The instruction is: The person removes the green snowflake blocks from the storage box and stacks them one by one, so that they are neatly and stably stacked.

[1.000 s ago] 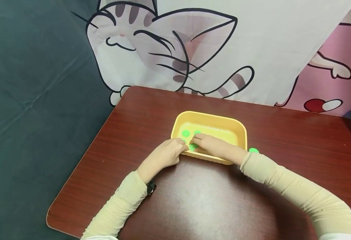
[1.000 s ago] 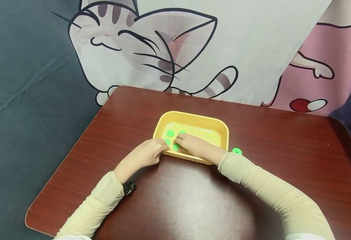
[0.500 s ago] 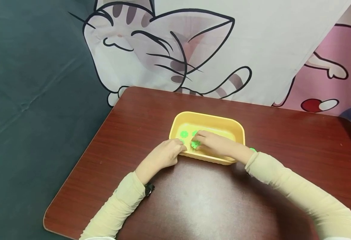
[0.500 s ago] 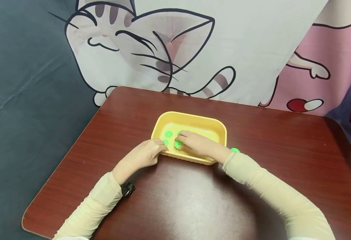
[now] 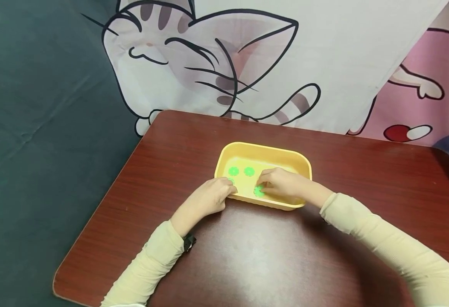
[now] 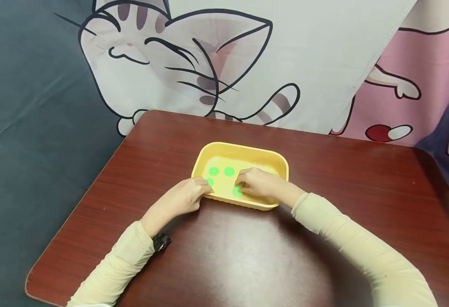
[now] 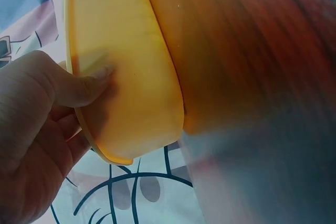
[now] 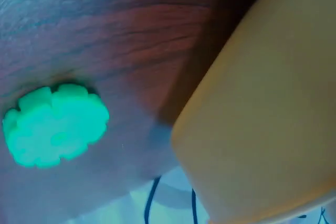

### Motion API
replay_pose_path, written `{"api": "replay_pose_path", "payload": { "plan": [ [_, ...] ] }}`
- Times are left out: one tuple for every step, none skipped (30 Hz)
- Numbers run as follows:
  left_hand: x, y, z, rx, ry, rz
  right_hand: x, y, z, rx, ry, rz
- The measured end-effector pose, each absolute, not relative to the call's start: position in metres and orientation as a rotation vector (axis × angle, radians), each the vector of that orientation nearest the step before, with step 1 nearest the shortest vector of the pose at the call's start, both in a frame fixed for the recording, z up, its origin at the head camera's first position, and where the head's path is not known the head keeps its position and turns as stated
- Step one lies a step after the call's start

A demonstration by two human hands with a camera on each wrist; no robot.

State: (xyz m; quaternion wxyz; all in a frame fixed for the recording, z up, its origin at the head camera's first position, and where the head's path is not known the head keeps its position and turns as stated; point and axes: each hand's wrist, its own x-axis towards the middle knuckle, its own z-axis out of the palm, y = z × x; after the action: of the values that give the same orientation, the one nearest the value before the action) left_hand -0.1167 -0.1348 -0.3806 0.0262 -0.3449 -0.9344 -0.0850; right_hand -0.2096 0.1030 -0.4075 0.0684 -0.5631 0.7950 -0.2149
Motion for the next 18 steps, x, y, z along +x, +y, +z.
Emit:
{"api": "replay_pose_path", "payload": {
  "plan": [
    [-0.1168,-0.1347,-0.3807,-1.066,-2.886,-0.262,-0.2102,0.1029,-0.4080,-1.689,2.379,-0.668],
    [-0.1168,-0.1346,-0.3803,-1.064,-2.885,-0.261,-0.2106,0.1027,-0.4083,-1.674,2.367,-0.691],
    [-0.1168,-0.1346,-0.3802,-1.058,-2.882,-0.261,-0.2114,0.1027,-0.4091,-1.659,2.359,-0.705],
    [-0.1167,-0.1348,-0.3802,-1.051,-2.879,-0.258,-0.2118,0.1027,-0.4099,-1.639,2.351,-0.722],
    [-0.1166,-0.1349,-0.3803,-1.046,-2.879,-0.262,-0.2121,0.1028,-0.4107,-1.619,2.345,-0.735],
    [-0.1164,-0.1350,-0.3804,-1.041,-2.883,-0.265,-0.2122,0.1029,-0.4116,-1.602,2.342,-0.743],
    [-0.1164,-0.1349,-0.3807,-1.041,-2.884,-0.266,-0.2122,0.1033,-0.4127,-1.593,2.339,-0.744],
    [-0.1163,-0.1347,-0.3810,-1.042,-2.884,-0.270,-0.2117,0.1033,-0.4134,-1.587,2.334,-0.740],
    [-0.1164,-0.1345,-0.3816,-1.045,-2.885,-0.274,-0.2106,0.1033,-0.4139,-1.586,2.326,-0.735],
    [-0.1162,-0.1344,-0.3821,-1.047,-2.887,-0.275,-0.2092,0.1031,-0.4140,-1.586,2.318,-0.729],
    [-0.1161,-0.1342,-0.3823,-1.050,-2.889,-0.277,-0.2078,0.1028,-0.4143,-1.586,2.312,-0.715],
    [-0.1159,-0.1341,-0.3825,-1.052,-2.890,-0.276,-0.2065,0.1023,-0.4147,-1.583,2.307,-0.698],
    [-0.1157,-0.1340,-0.3826,-1.053,-2.887,-0.274,-0.2052,0.1016,-0.4147,-1.577,2.305,-0.685],
    [-0.1155,-0.1339,-0.3825,-1.052,-2.886,-0.273,-0.2041,0.1007,-0.4148,-1.561,2.308,-0.676],
    [-0.1155,-0.1339,-0.3823,-1.051,-2.883,-0.270,-0.2034,0.0998,-0.4150,-1.540,2.314,-0.666],
    [-0.1155,-0.1338,-0.3822,-1.049,-2.882,-0.267,-0.2030,0.0988,-0.4152,-1.518,2.322,-0.657],
    [-0.1156,-0.1337,-0.3820,-1.047,-2.880,-0.267,-0.2027,0.0978,-0.4149,-1.492,2.329,-0.652],
    [-0.1158,-0.1336,-0.3819,-1.044,-2.878,-0.266,-0.2026,0.0967,-0.4145,-1.464,2.334,-0.653]
  ]
}}
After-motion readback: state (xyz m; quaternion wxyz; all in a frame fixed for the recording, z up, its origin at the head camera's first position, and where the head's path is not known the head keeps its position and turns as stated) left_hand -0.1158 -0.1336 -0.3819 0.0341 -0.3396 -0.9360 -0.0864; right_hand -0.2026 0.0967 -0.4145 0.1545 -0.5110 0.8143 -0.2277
